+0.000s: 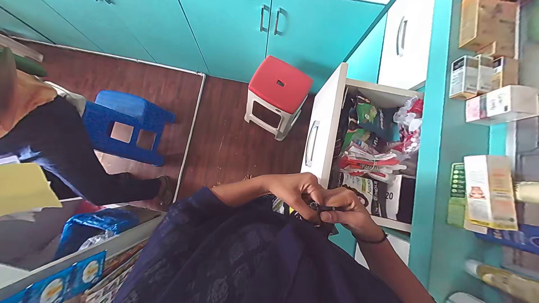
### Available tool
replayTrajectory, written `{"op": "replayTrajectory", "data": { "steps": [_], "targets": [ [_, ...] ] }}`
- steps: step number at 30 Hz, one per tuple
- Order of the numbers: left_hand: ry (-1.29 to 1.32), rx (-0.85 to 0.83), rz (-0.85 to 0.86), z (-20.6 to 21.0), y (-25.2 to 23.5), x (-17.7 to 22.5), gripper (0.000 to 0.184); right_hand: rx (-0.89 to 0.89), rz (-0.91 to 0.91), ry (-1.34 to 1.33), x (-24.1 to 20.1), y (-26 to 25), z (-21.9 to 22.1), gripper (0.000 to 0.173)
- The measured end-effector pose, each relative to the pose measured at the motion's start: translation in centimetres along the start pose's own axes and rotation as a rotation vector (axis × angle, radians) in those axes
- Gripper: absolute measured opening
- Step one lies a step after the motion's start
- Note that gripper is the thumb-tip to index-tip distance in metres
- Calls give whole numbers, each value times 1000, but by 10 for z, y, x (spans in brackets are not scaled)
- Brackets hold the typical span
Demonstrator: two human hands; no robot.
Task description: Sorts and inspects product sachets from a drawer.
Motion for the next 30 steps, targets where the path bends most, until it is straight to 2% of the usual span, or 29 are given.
{"op": "replayTrajectory", "data": {
  "steps": [7,9,12,16,18,19,21,23,26,30],
  "targets": [
    [110,75,28,2,9,-11,18,65,-4,-27,5,1,1,23],
    [114,38,34,3,9,-6,18,28,7,60,-2,0,1,30],
    [54,-70,44,7,5,10,31,-98,55,238,-22,-5,3,45],
    [-228,-129,-80,9,-1,32,37,-237,94,710,-49,-5,10,45],
    [-459,-166,-195,11,-3,39,43,-200,87,1012,-55,-5,18,48],
    [-582,-186,-253,12,-4,42,45,-169,53,1130,-57,-6,24,44],
    [-709,-181,-219,14,-6,46,46,-152,-10,1232,-61,-6,33,36],
    [-590,-118,-80,14,-6,51,48,-157,-63,1212,-68,-4,35,35],
    [-229,-30,72,19,-3,52,49,-170,-147,976,-76,-5,38,36],
    [2,60,124,22,-3,49,51,-134,-189,598,-70,-10,35,33]
  ]
}}
Point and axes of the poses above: each hand's wrist, its own y-axis away from the middle knuckle, its own z-axis out of the palm, x = y × z, the point moved 7 cm from there along -y, towards the middle knuckle, and after that the axes turned 2 degrees about x, right-handed, at the moved point
